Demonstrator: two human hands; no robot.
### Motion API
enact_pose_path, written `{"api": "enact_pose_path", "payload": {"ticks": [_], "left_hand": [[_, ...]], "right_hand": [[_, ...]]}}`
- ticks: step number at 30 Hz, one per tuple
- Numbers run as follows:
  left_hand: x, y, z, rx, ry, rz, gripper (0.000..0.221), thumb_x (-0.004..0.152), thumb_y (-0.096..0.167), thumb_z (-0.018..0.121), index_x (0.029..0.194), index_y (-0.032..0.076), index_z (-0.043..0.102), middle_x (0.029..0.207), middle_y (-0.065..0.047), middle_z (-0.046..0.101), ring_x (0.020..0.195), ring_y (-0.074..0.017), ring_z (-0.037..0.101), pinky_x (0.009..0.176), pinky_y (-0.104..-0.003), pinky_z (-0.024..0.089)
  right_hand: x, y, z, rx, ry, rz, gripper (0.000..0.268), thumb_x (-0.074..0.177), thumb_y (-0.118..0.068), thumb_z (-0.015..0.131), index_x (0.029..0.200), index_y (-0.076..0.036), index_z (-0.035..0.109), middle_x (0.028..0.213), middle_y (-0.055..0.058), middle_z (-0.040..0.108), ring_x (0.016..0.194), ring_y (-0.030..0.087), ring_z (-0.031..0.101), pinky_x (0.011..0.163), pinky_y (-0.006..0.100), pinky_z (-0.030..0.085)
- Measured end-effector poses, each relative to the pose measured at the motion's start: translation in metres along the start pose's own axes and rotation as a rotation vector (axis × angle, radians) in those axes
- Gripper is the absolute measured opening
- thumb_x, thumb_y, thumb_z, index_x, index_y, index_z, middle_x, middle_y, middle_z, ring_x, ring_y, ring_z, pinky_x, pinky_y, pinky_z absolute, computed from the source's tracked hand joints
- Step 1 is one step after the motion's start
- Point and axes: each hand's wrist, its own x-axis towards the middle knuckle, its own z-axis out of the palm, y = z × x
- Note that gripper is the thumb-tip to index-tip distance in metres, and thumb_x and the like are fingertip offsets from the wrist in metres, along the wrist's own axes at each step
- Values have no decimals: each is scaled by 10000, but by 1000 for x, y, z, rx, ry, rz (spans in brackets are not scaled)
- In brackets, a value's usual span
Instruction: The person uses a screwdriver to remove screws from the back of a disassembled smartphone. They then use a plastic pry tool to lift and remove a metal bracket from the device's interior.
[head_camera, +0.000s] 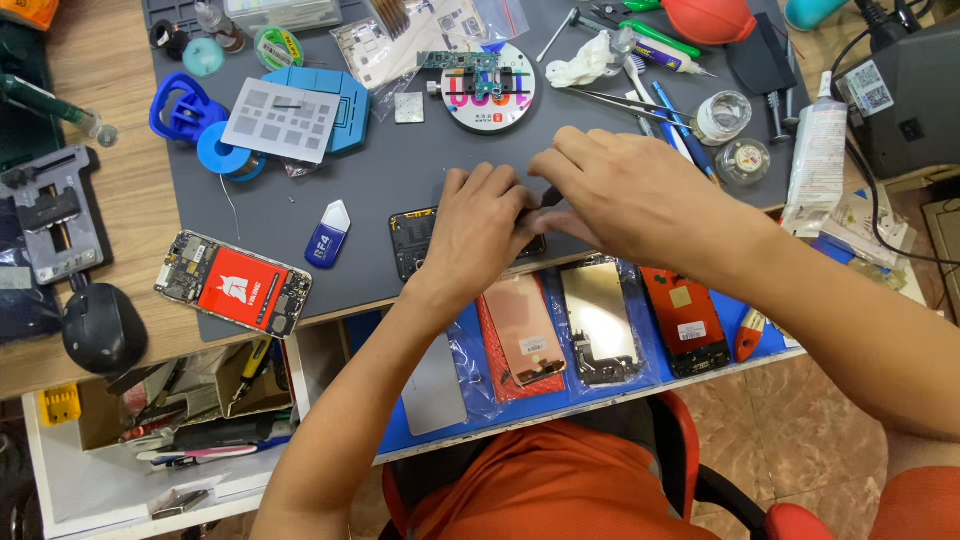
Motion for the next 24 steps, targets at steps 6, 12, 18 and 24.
{"api": "enact_pose_path", "payload": {"ticks": [6, 12, 18, 24], "left_hand": [[16, 3, 0, -5, -236, -110, 114, 836, 219, 710, 767, 170, 635, 759, -43, 654, 835, -332, 560, 740, -473, 376], [12, -5, 11, 74, -65, 14, 98, 859, 216, 706, 843, 164, 624, 821, -34, 551, 795, -294, 540, 709, -451, 378], [21, -8, 24, 124, -144, 87, 131, 801, 65, 690, 710, 127, 619, 747, -70, 558, 621, -315, 538, 564, -453, 422], [37, -11, 33, 119, -447, 117, 133, 727, -20, 662, 715, 85, 581, 800, -110, 508, 452, -344, 510, 382, -490, 371]], "right_hand": [[12, -14, -19, 306, -90, -18, 448, 1001, -163, 662, 1386, -46, 466, 1210, 179, 436, 1027, 411, 617, 746, 512, 528], [5, -1, -13, 194, -228, 86, 201, 1031, -241, 642, 1087, -93, 517, 1021, 137, 479, 834, 372, 605, 648, 534, 496], [-13, 23, -19, 40, -123, 188, 202, 1037, -320, 701, 1117, -142, 649, 1015, 122, 526, 867, 353, 651, 571, 514, 561], [-21, 20, 10, -36, -80, 196, 365, 965, -420, 765, 1135, -134, 613, 983, 97, 563, 836, 329, 683, 529, 492, 570]]}}
